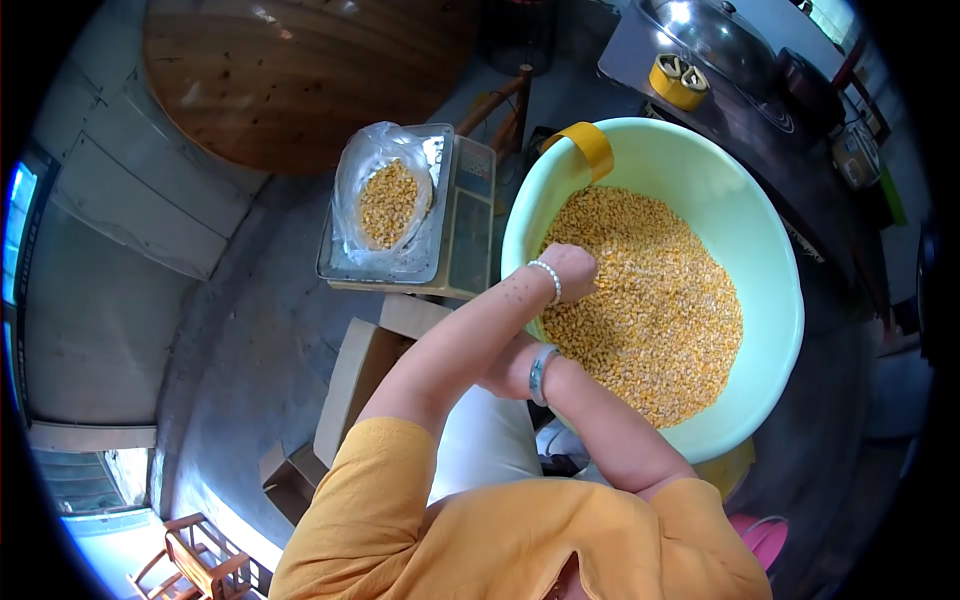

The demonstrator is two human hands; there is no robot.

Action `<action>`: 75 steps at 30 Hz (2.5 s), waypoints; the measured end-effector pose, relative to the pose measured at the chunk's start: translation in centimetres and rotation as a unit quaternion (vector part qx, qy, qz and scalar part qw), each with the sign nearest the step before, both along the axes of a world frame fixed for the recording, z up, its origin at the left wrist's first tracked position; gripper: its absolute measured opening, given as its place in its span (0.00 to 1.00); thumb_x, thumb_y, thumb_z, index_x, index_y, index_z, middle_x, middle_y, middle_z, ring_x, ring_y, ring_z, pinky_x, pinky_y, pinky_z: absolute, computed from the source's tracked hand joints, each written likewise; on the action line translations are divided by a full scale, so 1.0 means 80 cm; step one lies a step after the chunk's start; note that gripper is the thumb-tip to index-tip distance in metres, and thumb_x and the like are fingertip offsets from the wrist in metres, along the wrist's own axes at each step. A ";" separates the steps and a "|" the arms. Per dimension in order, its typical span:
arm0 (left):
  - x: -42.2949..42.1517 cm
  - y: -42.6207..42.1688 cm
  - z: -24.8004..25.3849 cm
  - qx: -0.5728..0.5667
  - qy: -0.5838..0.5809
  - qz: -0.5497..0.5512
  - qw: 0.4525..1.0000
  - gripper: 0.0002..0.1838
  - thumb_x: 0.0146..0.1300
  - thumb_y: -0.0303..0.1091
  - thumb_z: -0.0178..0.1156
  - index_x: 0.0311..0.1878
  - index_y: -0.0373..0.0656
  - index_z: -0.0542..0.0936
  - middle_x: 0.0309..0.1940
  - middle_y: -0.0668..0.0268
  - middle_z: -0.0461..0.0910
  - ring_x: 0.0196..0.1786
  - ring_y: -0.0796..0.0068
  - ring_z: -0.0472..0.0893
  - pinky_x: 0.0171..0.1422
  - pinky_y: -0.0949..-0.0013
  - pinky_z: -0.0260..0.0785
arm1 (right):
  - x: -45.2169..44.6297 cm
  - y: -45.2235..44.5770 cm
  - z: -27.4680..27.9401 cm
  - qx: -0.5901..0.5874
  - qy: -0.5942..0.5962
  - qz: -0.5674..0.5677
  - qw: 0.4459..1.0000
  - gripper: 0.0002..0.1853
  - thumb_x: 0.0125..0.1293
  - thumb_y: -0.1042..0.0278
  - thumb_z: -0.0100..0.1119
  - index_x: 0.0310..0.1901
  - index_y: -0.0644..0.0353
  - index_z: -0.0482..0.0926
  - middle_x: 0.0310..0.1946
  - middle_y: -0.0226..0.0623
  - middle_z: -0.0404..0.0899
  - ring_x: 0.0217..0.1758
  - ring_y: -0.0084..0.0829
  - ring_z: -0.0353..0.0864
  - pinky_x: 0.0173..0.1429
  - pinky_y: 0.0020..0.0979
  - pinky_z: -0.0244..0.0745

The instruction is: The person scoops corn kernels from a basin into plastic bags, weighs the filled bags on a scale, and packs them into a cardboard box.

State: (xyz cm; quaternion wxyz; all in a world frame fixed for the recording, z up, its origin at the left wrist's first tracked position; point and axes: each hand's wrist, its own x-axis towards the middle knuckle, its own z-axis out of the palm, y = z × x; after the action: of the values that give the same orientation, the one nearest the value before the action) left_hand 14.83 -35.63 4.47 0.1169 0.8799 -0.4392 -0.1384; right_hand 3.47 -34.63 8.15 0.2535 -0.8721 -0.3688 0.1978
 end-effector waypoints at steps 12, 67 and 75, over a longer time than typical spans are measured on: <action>0.001 -0.001 -0.012 -0.014 -0.007 -0.003 1.000 0.15 0.55 0.45 0.58 0.28 0.42 0.82 0.27 0.55 0.80 0.35 0.55 0.80 0.42 0.56 0.72 | -0.001 -0.002 0.004 0.001 -0.005 -0.001 1.000 0.12 0.63 0.68 0.52 0.47 0.58 0.76 0.49 0.43 0.76 0.56 0.42 0.71 0.62 0.37 0.60; 0.162 0.307 -0.040 0.113 -0.170 0.390 0.898 0.13 0.63 0.30 0.46 0.38 0.42 0.82 0.39 0.52 0.82 0.44 0.56 0.82 0.47 0.59 0.74 | 0.002 -0.012 -0.003 -0.002 -0.064 0.057 0.996 0.05 0.58 0.71 0.51 0.32 0.60 0.76 0.33 0.40 0.80 0.38 0.41 0.81 0.42 0.38 0.76; 0.159 0.304 0.014 0.156 -0.213 0.342 0.902 0.13 0.64 0.34 0.48 0.38 0.40 0.82 0.39 0.51 0.81 0.43 0.54 0.81 0.48 0.58 0.73 | 0.003 -0.013 -0.012 -0.006 -0.095 0.066 0.993 0.10 0.63 0.64 0.51 0.41 0.55 0.79 0.33 0.36 0.81 0.36 0.38 0.81 0.39 0.38 0.77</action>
State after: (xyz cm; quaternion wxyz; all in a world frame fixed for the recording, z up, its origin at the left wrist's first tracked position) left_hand 27.58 -11.32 5.57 -0.0776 0.9915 -0.0986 0.0339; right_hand 3.74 -35.68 7.16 0.1980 -0.8621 -0.4473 0.1324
